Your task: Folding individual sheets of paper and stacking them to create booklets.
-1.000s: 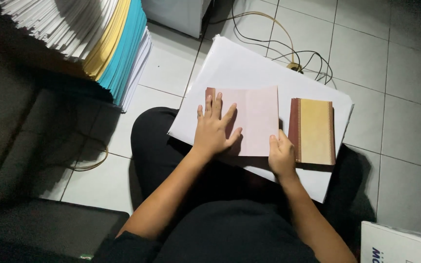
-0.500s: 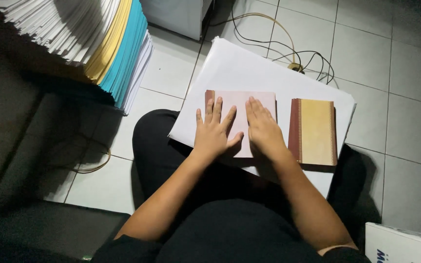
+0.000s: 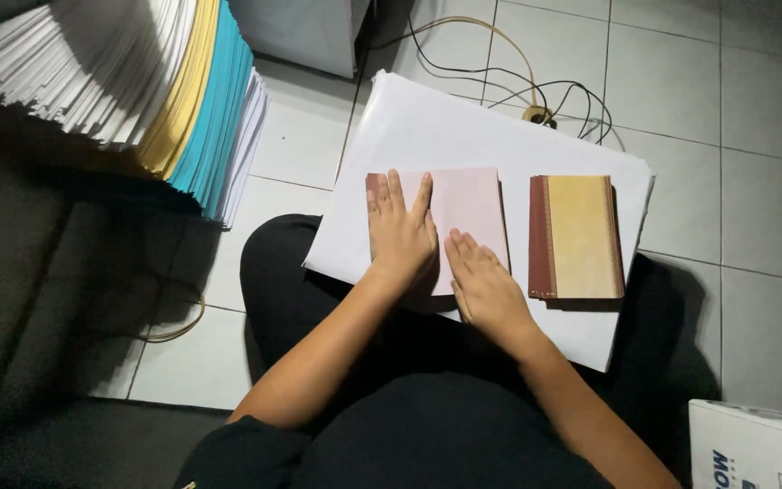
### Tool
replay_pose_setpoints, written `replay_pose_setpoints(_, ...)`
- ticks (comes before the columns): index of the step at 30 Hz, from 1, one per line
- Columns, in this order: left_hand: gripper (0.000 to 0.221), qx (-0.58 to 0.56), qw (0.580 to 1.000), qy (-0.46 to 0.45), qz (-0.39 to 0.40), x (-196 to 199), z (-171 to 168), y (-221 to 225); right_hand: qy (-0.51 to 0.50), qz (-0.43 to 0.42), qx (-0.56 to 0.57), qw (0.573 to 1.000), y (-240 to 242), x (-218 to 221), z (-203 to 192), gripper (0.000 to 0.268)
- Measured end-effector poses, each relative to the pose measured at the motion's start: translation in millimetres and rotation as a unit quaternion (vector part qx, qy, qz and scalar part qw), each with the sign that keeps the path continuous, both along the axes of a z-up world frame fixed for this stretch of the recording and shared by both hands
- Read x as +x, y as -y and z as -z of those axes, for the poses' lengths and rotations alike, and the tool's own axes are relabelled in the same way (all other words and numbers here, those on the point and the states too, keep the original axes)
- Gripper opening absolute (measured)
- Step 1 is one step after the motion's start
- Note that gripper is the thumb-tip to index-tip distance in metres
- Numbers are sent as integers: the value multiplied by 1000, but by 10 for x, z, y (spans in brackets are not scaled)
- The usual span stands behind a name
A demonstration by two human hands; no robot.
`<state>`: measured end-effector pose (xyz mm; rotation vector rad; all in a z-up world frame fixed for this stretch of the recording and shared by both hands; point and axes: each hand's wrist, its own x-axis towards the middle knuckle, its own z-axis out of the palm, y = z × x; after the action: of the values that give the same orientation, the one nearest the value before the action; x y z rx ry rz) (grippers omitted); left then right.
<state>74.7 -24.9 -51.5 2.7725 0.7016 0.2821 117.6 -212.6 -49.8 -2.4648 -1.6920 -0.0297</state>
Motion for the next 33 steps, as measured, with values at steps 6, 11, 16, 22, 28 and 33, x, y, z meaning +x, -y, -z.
replay_pose_setpoints(6, 61, -3, 996, -86, 5, -1, -198, 15, -17, 23, -19, 999, -485, 687, 29, 66)
replay_pose_setpoints(11, 62, 1, 993, -117, -3, 49, -218, 55, -3, 57, 9, 998, -410, 443, -14, 63)
replay_pose_setpoints(16, 59, 14, 998, -66, -3, -41, -152, 191, -37, 68, -7, 997, -95, 210, 63, 67)
replay_pose_setpoints(22, 58, 54, 993, 20, 102, -60, 148, 136, -34, 58, -1, 998, -32, 307, -20, 68)
replay_pose_setpoints(28, 58, 32, 994, 12, 107, -70, -81, 115, -173, 191, 180, 949, 609, 514, -400, 32)
replay_pose_setpoints(33, 56, 5, 994, -6, 107, -134, -123, 147, -50, 431, 5, 901, 837, 405, -99, 86)
